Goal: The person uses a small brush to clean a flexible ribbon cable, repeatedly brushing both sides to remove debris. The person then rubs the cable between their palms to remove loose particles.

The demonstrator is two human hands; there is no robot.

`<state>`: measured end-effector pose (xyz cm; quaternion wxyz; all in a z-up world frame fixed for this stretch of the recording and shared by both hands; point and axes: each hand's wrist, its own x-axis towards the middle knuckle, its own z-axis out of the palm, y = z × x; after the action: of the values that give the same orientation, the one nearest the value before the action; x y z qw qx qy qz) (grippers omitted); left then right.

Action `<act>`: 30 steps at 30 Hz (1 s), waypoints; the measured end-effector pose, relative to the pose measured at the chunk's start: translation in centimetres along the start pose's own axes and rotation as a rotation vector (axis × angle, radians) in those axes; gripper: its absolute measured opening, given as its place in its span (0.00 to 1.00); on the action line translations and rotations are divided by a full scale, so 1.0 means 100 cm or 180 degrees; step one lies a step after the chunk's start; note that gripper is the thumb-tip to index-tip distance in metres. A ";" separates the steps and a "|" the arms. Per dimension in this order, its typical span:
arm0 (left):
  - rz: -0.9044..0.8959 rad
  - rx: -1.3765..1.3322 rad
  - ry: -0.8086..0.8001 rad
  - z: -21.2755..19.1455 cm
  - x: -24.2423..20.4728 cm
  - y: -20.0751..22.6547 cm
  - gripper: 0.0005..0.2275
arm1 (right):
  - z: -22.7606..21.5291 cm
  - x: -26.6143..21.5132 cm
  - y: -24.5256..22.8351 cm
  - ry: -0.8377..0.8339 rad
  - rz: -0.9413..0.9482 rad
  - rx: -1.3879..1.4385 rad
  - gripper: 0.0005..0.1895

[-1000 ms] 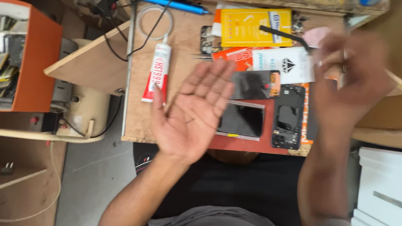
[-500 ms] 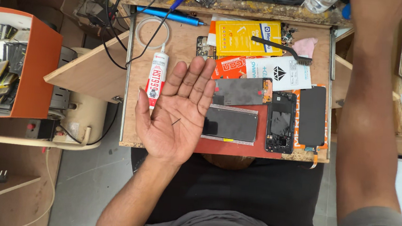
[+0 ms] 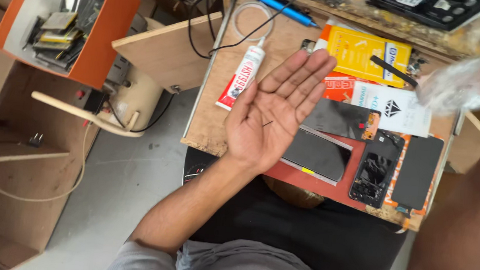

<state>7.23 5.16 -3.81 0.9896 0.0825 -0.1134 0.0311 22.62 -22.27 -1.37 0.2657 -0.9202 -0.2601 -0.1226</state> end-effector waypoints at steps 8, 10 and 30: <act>0.0099 -0.0053 0.0118 -0.001 0.013 0.006 0.31 | 0.016 -0.029 -0.149 -0.1283 -0.1086 0.0584 0.41; 0.0166 0.0020 0.0094 0.000 0.011 0.008 0.31 | 0.022 -0.025 -0.164 -0.1300 -0.1521 0.0731 0.40; 0.0387 0.0101 0.0084 -0.003 0.006 0.005 0.27 | 0.018 -0.021 -0.192 -0.1467 -0.1494 0.0104 0.36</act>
<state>7.87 5.68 -3.84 0.9859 0.0908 -0.1046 0.0941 10.58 -8.19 4.53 0.1790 -0.8343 -0.5203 0.0351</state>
